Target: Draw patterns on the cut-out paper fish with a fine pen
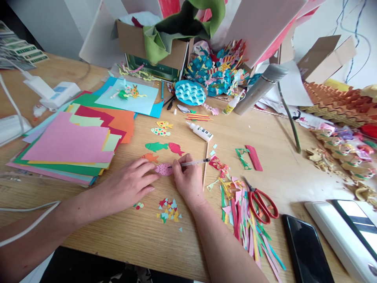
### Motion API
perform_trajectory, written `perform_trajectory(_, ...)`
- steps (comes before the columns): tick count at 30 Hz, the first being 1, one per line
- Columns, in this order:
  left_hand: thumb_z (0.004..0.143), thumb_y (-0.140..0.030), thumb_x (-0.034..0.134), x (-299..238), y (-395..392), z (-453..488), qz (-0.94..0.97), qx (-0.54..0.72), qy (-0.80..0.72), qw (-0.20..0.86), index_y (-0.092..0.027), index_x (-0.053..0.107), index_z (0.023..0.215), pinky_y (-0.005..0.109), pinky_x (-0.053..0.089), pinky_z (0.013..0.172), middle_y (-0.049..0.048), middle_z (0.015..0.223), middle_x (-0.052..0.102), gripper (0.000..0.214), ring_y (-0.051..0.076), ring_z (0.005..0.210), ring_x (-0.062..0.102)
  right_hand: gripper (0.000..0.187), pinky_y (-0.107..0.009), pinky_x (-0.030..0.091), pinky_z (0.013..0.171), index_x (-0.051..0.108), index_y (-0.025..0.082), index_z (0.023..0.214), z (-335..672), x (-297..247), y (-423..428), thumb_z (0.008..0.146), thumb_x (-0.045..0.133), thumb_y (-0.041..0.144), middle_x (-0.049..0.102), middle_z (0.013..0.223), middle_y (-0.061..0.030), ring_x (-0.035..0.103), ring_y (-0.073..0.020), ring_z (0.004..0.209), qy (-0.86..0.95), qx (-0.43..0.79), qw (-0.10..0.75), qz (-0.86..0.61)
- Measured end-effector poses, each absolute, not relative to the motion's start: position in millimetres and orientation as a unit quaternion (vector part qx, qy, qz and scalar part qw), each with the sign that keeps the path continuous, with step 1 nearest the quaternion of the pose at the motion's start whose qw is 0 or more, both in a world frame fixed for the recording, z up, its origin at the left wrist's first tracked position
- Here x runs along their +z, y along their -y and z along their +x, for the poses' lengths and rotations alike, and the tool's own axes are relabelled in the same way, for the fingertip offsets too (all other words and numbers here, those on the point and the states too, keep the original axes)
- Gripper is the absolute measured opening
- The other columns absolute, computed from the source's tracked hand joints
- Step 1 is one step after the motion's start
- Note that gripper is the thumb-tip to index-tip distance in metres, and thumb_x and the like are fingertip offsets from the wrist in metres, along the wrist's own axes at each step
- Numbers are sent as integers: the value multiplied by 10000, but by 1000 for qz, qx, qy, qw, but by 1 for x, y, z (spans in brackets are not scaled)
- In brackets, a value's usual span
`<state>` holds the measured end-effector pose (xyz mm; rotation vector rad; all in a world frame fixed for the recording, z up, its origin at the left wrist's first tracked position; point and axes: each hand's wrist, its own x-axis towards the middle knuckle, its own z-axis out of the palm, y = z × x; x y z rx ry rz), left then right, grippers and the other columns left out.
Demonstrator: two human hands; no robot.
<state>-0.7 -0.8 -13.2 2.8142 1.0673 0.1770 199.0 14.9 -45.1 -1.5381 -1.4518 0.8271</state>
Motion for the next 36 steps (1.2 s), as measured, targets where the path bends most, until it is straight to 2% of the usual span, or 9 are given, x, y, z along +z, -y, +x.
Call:
perform_trajectory(19,992,-220,493,-11,1,0,931,59,-354,60,-157,627,1207,465,435,1051,107,1173,598,262,268,1183,501,214,-221,325,415,478,236,730,198,-43,-15,887,560,354,519,460,60,470,-122,385,575,341,417,-616)
perform_trajectory(27,992,-226,492,-10,0,0,932,51,-355,59,-145,661,1121,472,445,1035,110,1126,618,228,271,1163,519,215,-225,313,420,479,233,731,198,-44,-15,887,564,354,515,471,61,461,-118,393,581,338,416,-612)
perform_trajectory(33,970,-207,531,-16,1,-1,931,77,-353,49,-158,637,1184,461,439,1041,107,1200,600,243,274,1199,498,222,-234,320,443,462,237,674,199,-40,-13,857,558,317,503,488,54,447,-119,426,544,297,484,-617)
perform_trajectory(36,963,-191,537,-16,1,-2,931,83,-351,47,-164,644,1168,455,441,1037,102,1206,602,233,270,1198,500,208,-237,315,452,455,240,656,201,-38,-13,837,545,286,503,487,48,451,-127,445,535,280,480,-636)
